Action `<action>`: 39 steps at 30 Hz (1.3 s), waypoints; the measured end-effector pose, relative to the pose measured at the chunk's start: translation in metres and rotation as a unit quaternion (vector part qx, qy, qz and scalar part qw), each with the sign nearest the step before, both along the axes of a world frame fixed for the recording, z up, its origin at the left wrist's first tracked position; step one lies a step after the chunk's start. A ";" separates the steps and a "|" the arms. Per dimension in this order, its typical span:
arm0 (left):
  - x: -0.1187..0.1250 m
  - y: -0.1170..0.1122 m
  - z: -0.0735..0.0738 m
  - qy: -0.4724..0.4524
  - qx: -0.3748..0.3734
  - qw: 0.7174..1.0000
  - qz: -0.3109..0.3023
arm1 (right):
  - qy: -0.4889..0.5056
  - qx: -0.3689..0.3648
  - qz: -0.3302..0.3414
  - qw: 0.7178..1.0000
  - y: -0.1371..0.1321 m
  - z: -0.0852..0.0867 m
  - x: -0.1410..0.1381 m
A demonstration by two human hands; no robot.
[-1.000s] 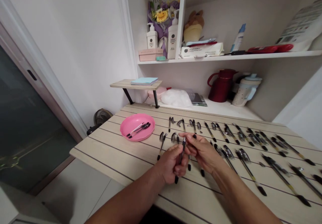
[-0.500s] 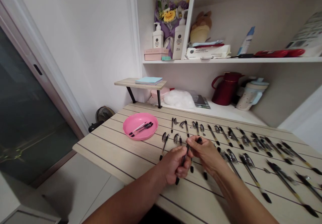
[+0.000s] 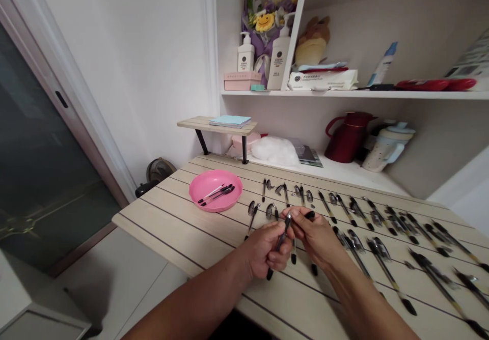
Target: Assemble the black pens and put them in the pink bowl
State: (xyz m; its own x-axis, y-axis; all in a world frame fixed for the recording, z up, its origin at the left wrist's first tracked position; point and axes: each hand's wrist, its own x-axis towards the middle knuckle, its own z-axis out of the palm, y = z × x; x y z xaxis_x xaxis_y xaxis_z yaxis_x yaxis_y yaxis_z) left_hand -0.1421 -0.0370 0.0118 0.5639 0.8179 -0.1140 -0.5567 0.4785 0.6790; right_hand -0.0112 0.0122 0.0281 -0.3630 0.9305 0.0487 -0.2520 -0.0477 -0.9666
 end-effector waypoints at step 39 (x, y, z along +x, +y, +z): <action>0.009 0.009 -0.002 0.067 -0.007 0.978 0.200 | -0.002 -0.007 -0.097 0.995 0.029 0.018 -0.010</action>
State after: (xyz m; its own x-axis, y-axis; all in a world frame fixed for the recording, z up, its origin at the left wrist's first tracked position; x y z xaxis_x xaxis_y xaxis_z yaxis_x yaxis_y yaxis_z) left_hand -0.1334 -0.0283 0.0098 0.1793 0.9676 -0.1776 -0.6077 0.2509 0.7535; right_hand -0.0214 0.0408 0.0462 -0.1763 0.9837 0.0350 -0.2546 -0.0112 -0.9670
